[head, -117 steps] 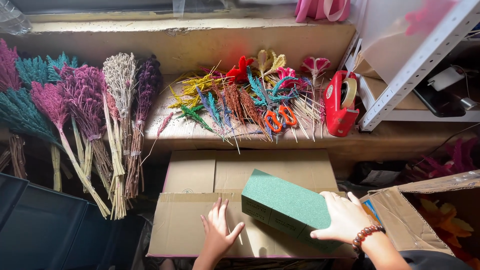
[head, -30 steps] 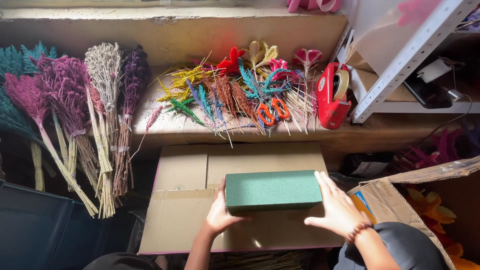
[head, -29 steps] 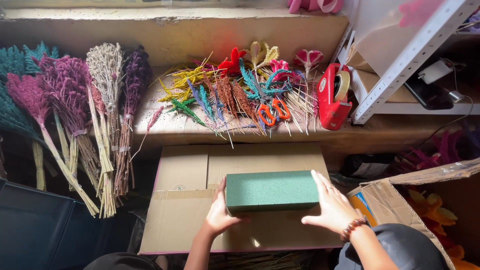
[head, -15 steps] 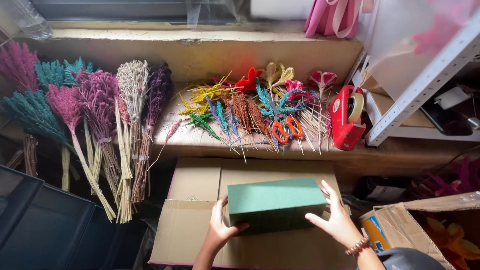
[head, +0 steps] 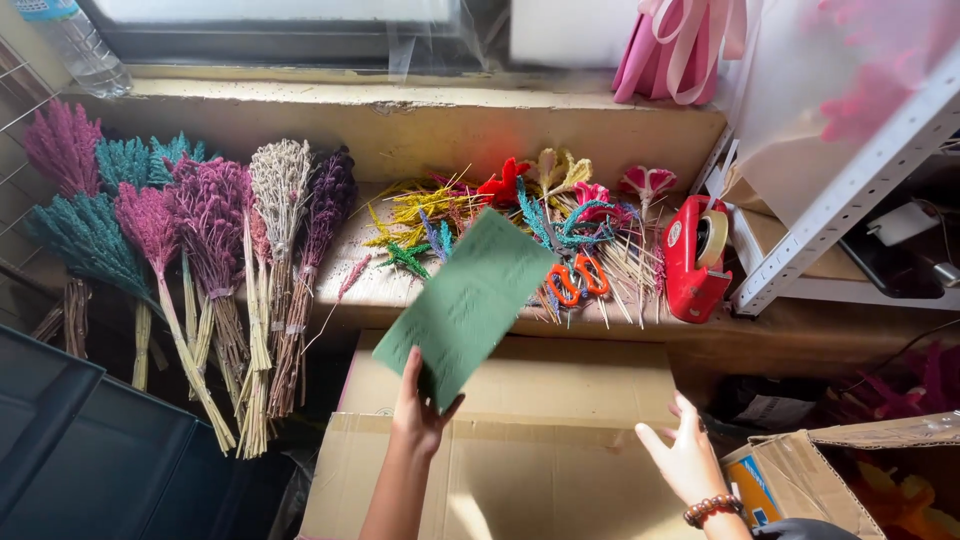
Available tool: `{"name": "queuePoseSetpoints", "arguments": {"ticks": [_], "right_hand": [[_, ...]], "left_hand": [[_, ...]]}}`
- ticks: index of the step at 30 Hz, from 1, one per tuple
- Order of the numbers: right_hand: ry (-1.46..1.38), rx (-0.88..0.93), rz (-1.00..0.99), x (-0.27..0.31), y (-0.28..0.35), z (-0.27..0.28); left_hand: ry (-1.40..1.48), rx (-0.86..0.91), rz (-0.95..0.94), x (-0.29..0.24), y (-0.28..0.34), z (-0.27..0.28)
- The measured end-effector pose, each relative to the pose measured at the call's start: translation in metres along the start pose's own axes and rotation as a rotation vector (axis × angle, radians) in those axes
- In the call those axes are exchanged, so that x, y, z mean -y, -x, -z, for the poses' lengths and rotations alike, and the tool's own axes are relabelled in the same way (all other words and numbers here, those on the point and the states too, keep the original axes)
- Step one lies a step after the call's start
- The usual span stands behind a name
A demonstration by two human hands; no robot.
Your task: The person opens a cardboard box and removes a block of green floral foam. They then pick up a pink and white artificial flower and insert its stem into the foam block.
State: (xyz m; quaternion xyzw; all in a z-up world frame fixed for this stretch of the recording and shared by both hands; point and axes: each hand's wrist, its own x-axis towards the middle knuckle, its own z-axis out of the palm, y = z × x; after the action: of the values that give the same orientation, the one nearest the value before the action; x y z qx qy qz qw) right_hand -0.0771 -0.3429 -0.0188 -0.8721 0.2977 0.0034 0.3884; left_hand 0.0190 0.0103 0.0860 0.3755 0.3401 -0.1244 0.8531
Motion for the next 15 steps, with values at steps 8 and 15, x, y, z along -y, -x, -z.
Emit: {"name": "queuePoseSetpoints", "arguments": {"ticks": [8, 15], "right_hand": [[0.230, -0.071, -0.165, -0.030, -0.005, -0.014], [0.232, -0.113, -0.510, -0.057, 0.002, -0.036]], "left_hand": [[-0.312, 0.271, -0.067, -0.009, -0.064, -0.062], [-1.020, -0.161, -0.757, 0.030, -0.095, 0.071]]}}
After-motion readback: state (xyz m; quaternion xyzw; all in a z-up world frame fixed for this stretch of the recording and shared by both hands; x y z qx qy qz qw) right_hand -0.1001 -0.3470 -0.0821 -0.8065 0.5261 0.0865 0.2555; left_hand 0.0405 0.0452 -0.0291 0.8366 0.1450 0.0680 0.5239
